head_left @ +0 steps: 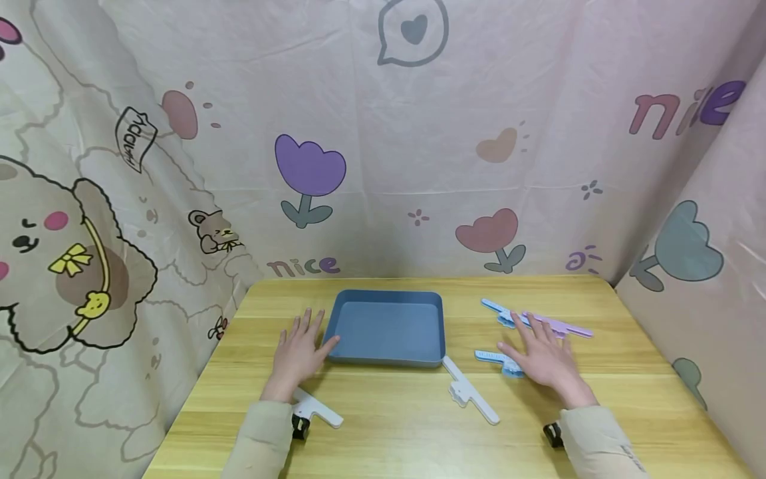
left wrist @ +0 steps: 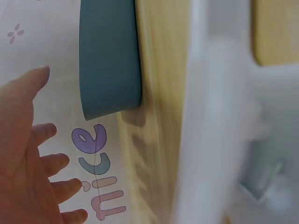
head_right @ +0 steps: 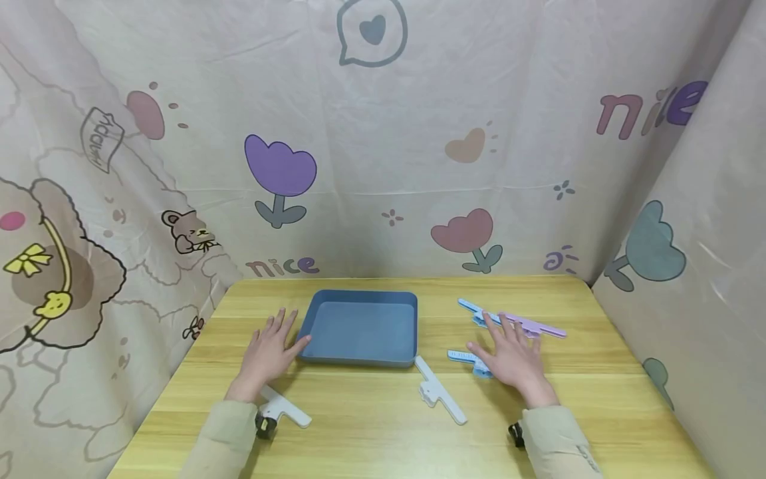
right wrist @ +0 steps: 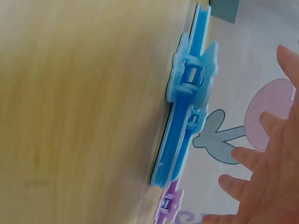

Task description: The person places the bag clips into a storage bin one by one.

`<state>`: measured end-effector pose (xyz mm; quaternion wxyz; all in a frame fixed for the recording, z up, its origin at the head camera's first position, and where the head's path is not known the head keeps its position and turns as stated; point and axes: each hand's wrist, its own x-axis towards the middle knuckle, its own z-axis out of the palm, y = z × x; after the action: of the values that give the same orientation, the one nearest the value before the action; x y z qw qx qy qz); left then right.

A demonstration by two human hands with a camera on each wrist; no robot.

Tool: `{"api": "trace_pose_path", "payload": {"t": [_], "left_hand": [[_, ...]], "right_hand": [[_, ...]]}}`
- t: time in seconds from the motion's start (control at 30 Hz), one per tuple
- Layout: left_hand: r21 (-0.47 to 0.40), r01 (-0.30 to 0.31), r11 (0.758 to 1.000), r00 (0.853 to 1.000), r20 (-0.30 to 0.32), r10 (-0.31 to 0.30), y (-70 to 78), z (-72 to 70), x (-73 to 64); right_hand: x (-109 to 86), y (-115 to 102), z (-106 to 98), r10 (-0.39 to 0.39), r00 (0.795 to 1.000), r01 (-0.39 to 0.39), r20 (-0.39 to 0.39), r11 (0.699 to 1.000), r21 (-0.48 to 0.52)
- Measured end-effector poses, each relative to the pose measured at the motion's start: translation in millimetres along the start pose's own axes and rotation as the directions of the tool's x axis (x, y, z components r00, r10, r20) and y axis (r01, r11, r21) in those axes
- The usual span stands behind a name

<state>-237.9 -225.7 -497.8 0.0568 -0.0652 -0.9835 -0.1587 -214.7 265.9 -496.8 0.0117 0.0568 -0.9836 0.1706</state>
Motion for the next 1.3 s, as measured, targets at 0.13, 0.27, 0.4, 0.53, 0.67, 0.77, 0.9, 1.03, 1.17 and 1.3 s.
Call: {"api": "trace_pose_path", "payload": {"t": [0.13, 0.27, 0.4, 0.53, 0.67, 0.77, 0.9, 1.03, 1.17, 1.3], "left_hand": [[-0.026, -0.003, 1.0, 1.0, 0.002, 0.003, 0.0, -0.9, 5.6], [-0.096, 0.001, 0.995, 1.0, 0.014, 0.001, -0.2, -2.9, 12.7], [-0.214, 0.028, 0.976, 0.999, 0.038, -0.021, -1.0, -5.0, 20.4], [-0.345, 0.044, 0.938, 0.999, 0.045, -0.031, -4.2, -4.4, 28.6], [-0.435, 0.057, 0.899, 0.998, 0.057, -0.035, -6.5, -3.4, 37.3], [-0.489, 0.093, 0.868, 0.994, 0.096, -0.052, -6.5, -4.2, 42.3], [-0.548, 0.155, 0.822, 0.985, 0.151, -0.085, -6.3, -2.7, 48.9], [-0.582, 0.191, 0.791, 0.979, 0.17, -0.111, -5.8, -0.2, 53.4], [-0.618, 0.218, 0.756, 0.975, 0.176, -0.137, -6.1, 1.8, 55.1], [-0.661, 0.244, 0.709, 0.969, 0.187, -0.159, -7.1, 4.0, 55.9]], "right_hand": [[1.5, -3, 1, -0.019, 1.0, 0.019, -0.002, 0.999, 0.04], [2.5, -7, 0, -0.038, 0.999, 0.037, 0.003, 0.995, 0.089], [2.9, -12, -3, -0.046, 0.999, 0.045, 0.002, 0.988, 0.146], [2.9, -16, -5, -0.06, 0.998, 0.06, -0.003, 0.978, 0.202], [3.6, -18, -5, -0.083, 0.997, 0.082, -0.005, 0.968, 0.237], [3.5, -20, -5, -0.098, 0.995, 0.093, 0.005, 0.96, 0.266], [2.3, -24, -3, -0.122, 0.992, 0.115, 0.005, 0.948, 0.297], [1.5, -28, -1, -0.144, 0.99, 0.132, 0.01, 0.937, 0.325], [1.0, -33, 1, -0.146, 0.989, 0.124, 0.032, 0.92, 0.372], [0.4, -38, 4, -0.145, 0.989, 0.116, 0.04, 0.906, 0.408]]}}
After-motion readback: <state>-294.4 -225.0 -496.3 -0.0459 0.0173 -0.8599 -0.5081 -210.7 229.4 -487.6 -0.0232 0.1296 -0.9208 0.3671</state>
